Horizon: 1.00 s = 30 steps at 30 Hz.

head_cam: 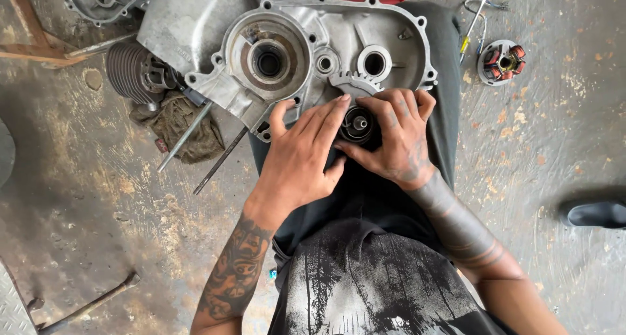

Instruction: The person assembles a motorcycle engine casing by inserting a camshaft and gears into the housing. They use a screwdriver to adjust internal components and a brush to clean the casing surfaces.

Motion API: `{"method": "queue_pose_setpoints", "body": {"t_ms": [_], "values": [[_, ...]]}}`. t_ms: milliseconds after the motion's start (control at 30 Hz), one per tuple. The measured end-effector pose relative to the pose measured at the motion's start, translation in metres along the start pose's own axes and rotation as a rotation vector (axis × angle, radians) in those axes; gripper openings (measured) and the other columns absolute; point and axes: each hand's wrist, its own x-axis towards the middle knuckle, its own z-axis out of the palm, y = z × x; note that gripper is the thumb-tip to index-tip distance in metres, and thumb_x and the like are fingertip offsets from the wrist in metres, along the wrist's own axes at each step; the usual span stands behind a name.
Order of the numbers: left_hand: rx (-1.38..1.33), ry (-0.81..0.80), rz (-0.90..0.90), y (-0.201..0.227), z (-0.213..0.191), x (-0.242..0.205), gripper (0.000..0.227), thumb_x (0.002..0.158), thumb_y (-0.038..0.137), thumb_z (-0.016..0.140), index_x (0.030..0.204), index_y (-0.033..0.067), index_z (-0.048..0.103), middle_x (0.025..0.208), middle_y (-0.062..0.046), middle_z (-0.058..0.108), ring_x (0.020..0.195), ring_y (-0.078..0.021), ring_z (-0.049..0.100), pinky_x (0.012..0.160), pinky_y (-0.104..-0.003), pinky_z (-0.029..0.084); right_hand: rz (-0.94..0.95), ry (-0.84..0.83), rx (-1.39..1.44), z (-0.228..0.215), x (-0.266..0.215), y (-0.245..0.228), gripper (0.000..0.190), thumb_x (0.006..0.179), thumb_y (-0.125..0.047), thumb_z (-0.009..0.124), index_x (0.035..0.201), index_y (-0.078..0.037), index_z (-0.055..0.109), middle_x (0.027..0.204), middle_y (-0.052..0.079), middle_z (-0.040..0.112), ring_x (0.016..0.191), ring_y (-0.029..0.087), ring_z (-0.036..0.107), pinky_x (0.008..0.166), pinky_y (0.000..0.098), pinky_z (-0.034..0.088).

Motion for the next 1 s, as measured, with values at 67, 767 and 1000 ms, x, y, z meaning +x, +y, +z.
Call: {"method": "queue_pose_setpoints", "body": {"t_ms": [67,767,1000], "values": [[0.017,-0.01,0.021,-0.005,0.008,0.003,0.097,0.065,0.023,0.087,0.15,0.0031,0.047,0.136,-0.012,0.064,0.12,-0.025,0.065,0.115,-0.058,0.029,0.016,0.02,0.019,0.005,-0.001,0.004,0.066,0.09,-0.056,0.078,0.123,-0.001,0.065,0.103,0.016,0.061,0.098,0.036,0.061,0.096,0.0528,0.032],[0.044,0.131,0.031,-0.013,0.023,0.0,0.077,0.071,0.03,0.092,0.133,0.0022,0.055,0.114,-0.01,0.071,0.101,-0.0223,0.07,0.111,-0.051,0.038,0.017,0.0,0.108,0.003,-0.002,0.01,0.062,0.085,-0.048,0.081,0.124,-0.002,0.067,0.105,0.017,0.063,0.096,0.036,0.063,0.098,0.0528,0.034],[0.073,0.13,0.019,-0.013,0.022,0.0,0.087,0.066,0.028,0.094,0.139,0.0031,0.055,0.102,-0.008,0.072,0.092,-0.0195,0.071,0.112,-0.051,0.04,-0.001,0.012,0.088,0.006,-0.006,0.012,0.063,0.091,-0.054,0.076,0.125,-0.003,0.066,0.104,0.016,0.063,0.094,0.035,0.063,0.096,0.0521,0.038]]}}
